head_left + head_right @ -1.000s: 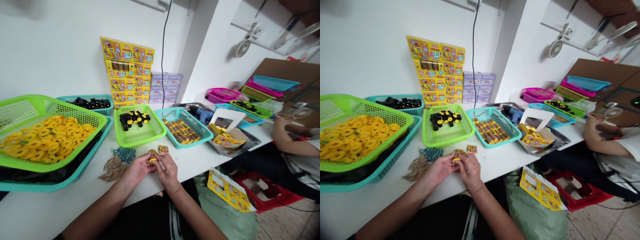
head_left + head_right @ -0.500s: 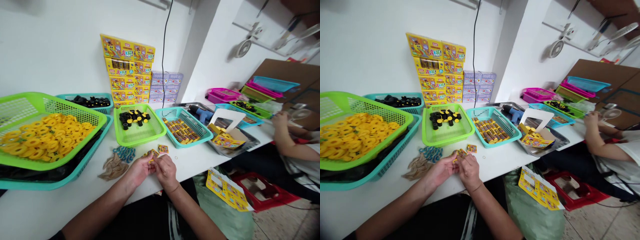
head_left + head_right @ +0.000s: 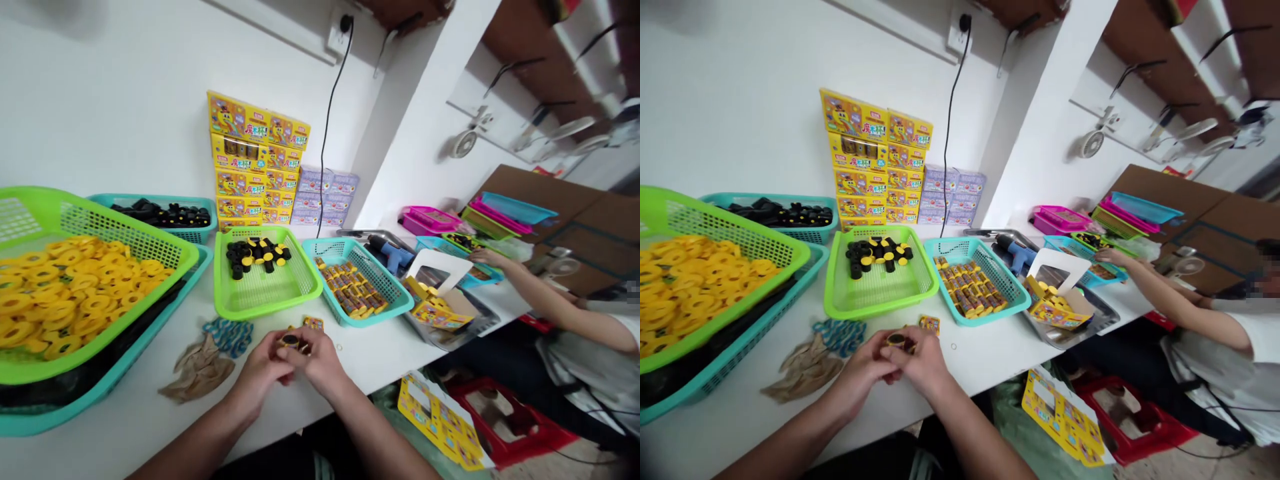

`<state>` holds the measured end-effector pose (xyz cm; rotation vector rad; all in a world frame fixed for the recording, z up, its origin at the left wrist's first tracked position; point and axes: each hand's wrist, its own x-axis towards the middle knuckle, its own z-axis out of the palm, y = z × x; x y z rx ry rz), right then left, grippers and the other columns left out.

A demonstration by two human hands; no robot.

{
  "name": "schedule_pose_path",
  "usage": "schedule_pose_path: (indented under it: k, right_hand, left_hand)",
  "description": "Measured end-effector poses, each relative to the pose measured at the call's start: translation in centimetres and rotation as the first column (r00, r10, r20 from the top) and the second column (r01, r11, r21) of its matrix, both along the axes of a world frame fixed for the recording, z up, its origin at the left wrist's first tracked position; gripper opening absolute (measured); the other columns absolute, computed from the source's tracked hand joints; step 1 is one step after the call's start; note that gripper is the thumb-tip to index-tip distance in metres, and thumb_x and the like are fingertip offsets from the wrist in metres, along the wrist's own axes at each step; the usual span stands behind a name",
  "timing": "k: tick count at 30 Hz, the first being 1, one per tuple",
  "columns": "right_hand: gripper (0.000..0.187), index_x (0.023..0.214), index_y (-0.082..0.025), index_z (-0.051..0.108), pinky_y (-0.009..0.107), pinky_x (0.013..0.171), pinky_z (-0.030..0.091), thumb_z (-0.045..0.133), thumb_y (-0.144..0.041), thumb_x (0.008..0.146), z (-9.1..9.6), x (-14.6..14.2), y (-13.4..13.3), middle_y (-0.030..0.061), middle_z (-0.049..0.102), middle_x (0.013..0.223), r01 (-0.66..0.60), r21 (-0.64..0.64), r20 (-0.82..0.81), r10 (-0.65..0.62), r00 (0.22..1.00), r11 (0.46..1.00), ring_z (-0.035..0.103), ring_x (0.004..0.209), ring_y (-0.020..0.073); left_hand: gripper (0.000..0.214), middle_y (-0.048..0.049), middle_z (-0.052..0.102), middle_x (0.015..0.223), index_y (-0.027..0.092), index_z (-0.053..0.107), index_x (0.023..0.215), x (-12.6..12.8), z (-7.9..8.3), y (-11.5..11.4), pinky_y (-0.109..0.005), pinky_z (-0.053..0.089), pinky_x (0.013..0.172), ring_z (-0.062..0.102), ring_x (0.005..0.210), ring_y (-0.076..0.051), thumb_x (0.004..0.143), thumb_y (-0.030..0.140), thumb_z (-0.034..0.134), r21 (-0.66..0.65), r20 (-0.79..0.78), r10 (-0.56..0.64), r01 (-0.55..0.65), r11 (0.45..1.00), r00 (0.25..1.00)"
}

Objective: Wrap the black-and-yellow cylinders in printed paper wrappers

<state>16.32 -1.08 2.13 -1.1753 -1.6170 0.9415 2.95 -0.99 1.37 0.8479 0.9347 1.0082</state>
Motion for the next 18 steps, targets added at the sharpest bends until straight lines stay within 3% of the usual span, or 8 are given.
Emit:
schedule_pose_path:
  k: [2, 4, 7, 8, 10, 12, 14, 18]
  right_hand:
    - [0.015, 0.081, -0.018, 0.072, 0.023, 0.05, 0.048, 0.075, -0.032, 0.076, 1.2, 0.3, 0.8, 0.0003, 0.07, 0.067, -0.033, -0.035, 0.074, 0.036, 0.997, 0.999, 0.063, 0.056, 0.0145]
    - [0.019, 0.085, -0.017, 0.073, 0.023, 0.053, 0.048, 0.074, -0.033, 0.075, 2.9, 1.5, 2.8, 0.0014, 0.071, 0.07, -0.011, -0.027, 0.167, 0.015, 0.986, 1.0, 0.064, 0.06, 0.0153]
    - [0.028, 0.101, -0.017, 0.072, 0.026, 0.064, 0.05, 0.066, -0.037, 0.083, 6.0, 4.9, 8.7, 0.0048, 0.074, 0.083, 0.123, 0.056, 0.4, -0.135, 0.907, 0.991, 0.067, 0.07, 0.0174]
    - [0.03, 0.106, -0.017, 0.07, 0.026, 0.068, 0.05, 0.062, -0.038, 0.086, 6.9, 6.1, 11.4, 0.0062, 0.074, 0.09, 0.215, 0.106, 0.511, -0.239, 0.826, 0.971, 0.068, 0.076, 0.0183]
    - [0.034, 0.11, -0.019, 0.068, 0.027, 0.077, 0.048, 0.058, -0.043, 0.089, 7.9, 8.3, 16.8, 0.0081, 0.074, 0.101, 0.36, 0.142, 0.783, -0.327, 0.529, 0.922, 0.068, 0.091, 0.0207]
    - [0.034, 0.109, -0.013, 0.068, 0.03, 0.08, 0.048, 0.062, -0.038, 0.087, 7.7, 9.7, 21.5, 0.0148, 0.073, 0.106, 0.422, 0.125, 0.856, -0.313, 0.412, 0.898, 0.067, 0.1, 0.0268]
    - [0.036, 0.112, -0.01, 0.066, 0.033, 0.08, 0.047, 0.066, -0.033, 0.083, 6.7, 10.4, 24.9, 0.0187, 0.072, 0.107, 0.452, 0.097, 0.895, -0.276, 0.351, 0.887, 0.066, 0.102, 0.0299]
    - [0.031, 0.101, -0.009, 0.07, 0.034, 0.078, 0.048, 0.067, -0.034, 0.082, 4.5, 10.0, 27.9, 0.0206, 0.072, 0.103, 0.434, 0.053, 0.937, -0.195, 0.289, 0.899, 0.068, 0.097, 0.0306]
  left_hand:
    - [0.053, -0.0001, 0.065, 0.071, 0.016, 0.061, 0.105, 0.1, -0.1, 0.0, -0.023, 0.042, 0.049, 0.056, 0.054, -0.013, 0.056, 0.012, 0.08, 0.01, -0.008, -0.001, 0.001, 1.0, 1.0]
    - [0.059, 0.0014, 0.063, 0.071, 0.018, 0.058, 0.111, 0.0, -0.3, 0.3, -0.022, 0.04, 0.047, 0.056, 0.053, -0.013, 0.058, 0.022, 0.082, 0.007, -0.029, -0.031, 0.032, 0.999, 0.999]
    - [0.054, 0.0048, 0.055, 0.06, 0.018, 0.06, 0.101, -0.1, -0.7, 1.0, -0.021, 0.033, 0.04, 0.051, 0.045, -0.011, 0.061, 0.049, 0.079, -0.001, -0.135, -0.031, 0.031, 1.0, 0.99]
    - [0.051, 0.0054, 0.052, 0.056, 0.017, 0.06, 0.09, -0.2, -0.9, 1.2, -0.021, 0.031, 0.039, 0.047, 0.043, -0.011, 0.061, 0.056, 0.076, -0.003, -0.174, -0.024, 0.024, 1.0, 0.984]
    - [0.05, 0.0062, 0.045, 0.05, 0.019, 0.053, 0.07, -0.5, -1.4, 1.8, -0.022, 0.029, 0.04, 0.04, 0.041, -0.01, 0.062, 0.066, 0.069, 0.014, -0.246, -0.002, 0.006, 1.0, 0.969]
    - [0.053, 0.0062, 0.041, 0.05, 0.02, 0.045, 0.06, -0.6, -2.1, 2.3, -0.022, 0.029, 0.043, 0.037, 0.045, -0.01, 0.064, 0.069, 0.063, 0.075, -0.32, 0.052, -0.029, 0.997, 0.946]
    - [0.053, 0.0056, 0.037, 0.053, 0.021, 0.04, 0.057, -0.7, -2.8, 2.6, -0.023, 0.03, 0.048, 0.037, 0.051, -0.011, 0.068, 0.07, 0.057, 0.143, -0.386, 0.126, -0.076, 0.987, 0.914]
    - [0.05, 0.0047, 0.03, 0.054, 0.022, 0.031, 0.054, -0.6, -3.4, 3.1, -0.026, 0.029, 0.054, 0.036, 0.056, -0.013, 0.079, 0.063, 0.043, 0.199, -0.503, 0.149, -0.054, 0.979, 0.852]
